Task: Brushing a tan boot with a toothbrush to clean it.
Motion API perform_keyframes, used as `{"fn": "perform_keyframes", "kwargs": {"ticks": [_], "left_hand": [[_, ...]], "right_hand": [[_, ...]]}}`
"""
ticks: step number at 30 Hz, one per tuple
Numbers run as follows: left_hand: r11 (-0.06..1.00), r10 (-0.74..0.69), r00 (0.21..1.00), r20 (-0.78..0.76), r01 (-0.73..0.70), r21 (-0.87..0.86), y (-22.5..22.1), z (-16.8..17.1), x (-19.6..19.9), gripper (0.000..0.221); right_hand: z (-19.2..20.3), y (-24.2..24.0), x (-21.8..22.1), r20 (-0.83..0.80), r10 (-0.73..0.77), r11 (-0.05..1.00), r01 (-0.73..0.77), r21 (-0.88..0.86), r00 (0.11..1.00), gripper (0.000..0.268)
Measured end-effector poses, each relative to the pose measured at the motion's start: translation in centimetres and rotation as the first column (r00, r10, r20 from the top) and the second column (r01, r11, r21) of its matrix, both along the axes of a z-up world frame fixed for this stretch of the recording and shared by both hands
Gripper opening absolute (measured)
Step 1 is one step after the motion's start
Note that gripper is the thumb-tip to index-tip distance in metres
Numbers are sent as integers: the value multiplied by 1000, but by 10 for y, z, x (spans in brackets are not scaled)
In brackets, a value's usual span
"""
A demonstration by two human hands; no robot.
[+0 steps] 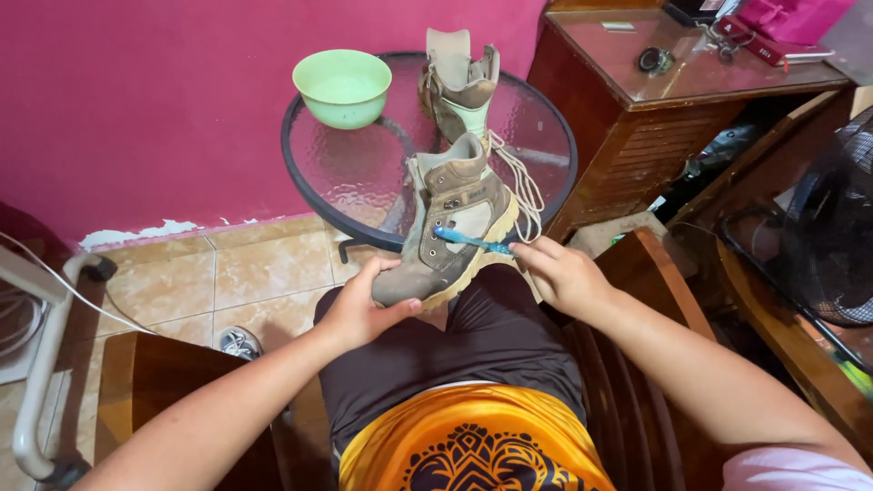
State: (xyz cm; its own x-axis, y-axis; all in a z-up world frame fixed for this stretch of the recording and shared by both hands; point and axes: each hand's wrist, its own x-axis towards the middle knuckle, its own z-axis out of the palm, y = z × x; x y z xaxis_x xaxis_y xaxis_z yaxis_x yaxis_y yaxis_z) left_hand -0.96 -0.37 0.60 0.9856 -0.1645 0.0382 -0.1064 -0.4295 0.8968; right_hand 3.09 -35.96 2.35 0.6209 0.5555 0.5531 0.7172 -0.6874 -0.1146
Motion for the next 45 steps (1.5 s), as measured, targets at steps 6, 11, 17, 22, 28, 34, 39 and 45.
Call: {"fn": "perform_keyframes", "kwargs": {"ticks": [6, 11, 17, 22, 28, 34, 39, 45], "left_hand": [[1000, -5, 1000, -23, 6, 18, -1, 8, -4, 77], [999, -20, 1000, 9, 20, 32, -2, 11, -9, 78], [1000, -16, 1000, 17, 15, 19, -2, 11, -8, 78], [1000, 1, 1000, 24, -1, 12, -1, 4, -2, 77], [997, -33, 999, -15, 34, 64, -2, 17, -8, 83], [999, -11, 999, -42, 13, 45, -4, 20, -8, 82], [1000, 10, 999, -37, -10, 5, -1, 13, 0, 78], [999, 23, 997, -73, -25, -22, 1, 10, 3, 77]], "right_hand": [[15, -10, 3, 161, -79, 995, 68, 73, 984, 30], [32, 15, -24, 78, 187, 979, -193, 70, 979, 23], [13, -26, 18, 153, 39, 996, -52, 79, 988, 24], [19, -16, 14, 114, -44, 983, 23, 180, 992, 24], [13, 3, 2, 118, 60, 987, -77, 144, 991, 24], [10, -26, 27, 78, -2, 967, -18, 254, 997, 26], [9, -24, 26, 2, -15, 949, 14, 315, 1000, 25], [6, -51, 51, -73, -68, 912, 92, 400, 995, 25]]}}
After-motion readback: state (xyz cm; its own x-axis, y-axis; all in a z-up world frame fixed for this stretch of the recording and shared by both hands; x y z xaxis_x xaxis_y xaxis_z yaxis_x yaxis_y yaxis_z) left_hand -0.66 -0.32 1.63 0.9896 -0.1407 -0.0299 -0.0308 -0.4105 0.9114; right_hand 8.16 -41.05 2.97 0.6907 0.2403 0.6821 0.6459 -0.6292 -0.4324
